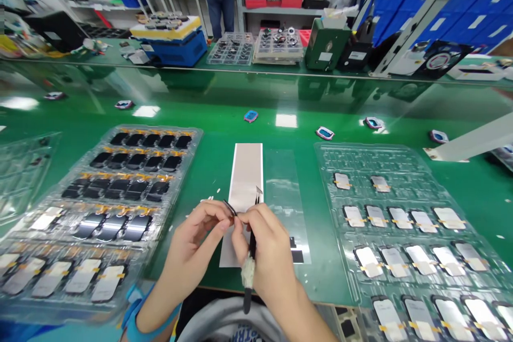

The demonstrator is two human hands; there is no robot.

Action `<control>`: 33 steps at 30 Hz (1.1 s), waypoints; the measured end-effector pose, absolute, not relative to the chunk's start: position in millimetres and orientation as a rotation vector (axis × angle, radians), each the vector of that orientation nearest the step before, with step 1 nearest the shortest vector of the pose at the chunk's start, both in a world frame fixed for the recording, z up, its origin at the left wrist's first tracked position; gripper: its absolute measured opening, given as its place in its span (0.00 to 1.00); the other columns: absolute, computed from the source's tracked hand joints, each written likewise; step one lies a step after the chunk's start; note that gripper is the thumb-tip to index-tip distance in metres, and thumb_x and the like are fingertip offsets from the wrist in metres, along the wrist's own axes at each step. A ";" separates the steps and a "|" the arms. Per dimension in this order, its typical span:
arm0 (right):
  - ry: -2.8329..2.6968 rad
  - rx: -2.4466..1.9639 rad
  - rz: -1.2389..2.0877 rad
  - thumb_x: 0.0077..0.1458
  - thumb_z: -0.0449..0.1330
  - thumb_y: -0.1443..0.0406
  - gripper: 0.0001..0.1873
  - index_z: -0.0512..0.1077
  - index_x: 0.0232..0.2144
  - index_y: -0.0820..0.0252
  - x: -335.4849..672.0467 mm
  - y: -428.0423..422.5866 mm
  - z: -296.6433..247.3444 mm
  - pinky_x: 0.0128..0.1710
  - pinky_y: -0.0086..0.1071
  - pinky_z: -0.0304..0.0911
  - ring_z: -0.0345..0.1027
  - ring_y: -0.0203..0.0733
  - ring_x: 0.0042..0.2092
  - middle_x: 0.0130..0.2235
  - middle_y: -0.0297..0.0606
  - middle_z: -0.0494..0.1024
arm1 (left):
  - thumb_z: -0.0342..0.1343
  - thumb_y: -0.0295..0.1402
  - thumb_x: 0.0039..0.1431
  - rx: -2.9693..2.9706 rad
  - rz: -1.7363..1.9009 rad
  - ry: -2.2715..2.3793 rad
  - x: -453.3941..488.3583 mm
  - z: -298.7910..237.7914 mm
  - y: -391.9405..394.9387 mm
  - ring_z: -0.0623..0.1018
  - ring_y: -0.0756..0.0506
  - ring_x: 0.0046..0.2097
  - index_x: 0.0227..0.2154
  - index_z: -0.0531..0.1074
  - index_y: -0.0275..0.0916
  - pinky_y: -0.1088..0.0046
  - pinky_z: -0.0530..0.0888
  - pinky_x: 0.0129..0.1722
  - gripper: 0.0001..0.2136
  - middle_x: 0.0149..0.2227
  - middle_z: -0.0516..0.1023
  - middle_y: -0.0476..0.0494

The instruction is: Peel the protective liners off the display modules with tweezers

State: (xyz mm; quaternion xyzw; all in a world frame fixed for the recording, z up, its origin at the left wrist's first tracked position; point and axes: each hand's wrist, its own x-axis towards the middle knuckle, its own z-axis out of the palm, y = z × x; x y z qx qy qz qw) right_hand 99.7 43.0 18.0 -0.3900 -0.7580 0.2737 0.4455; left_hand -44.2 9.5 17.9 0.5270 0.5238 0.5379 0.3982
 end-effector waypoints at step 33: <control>-1.359 -0.899 1.415 0.61 0.64 0.63 0.08 0.74 0.29 0.57 101.5 42.8 10.7 0.31 0.28 0.61 0.66 0.34 0.30 0.29 0.32 0.73 | 0.47 0.42 0.73 1.200 1.258 1.188 -36.5 16.7 -2.9 0.73 0.48 0.37 0.46 0.62 0.43 0.74 0.66 0.33 0.08 0.37 0.73 0.47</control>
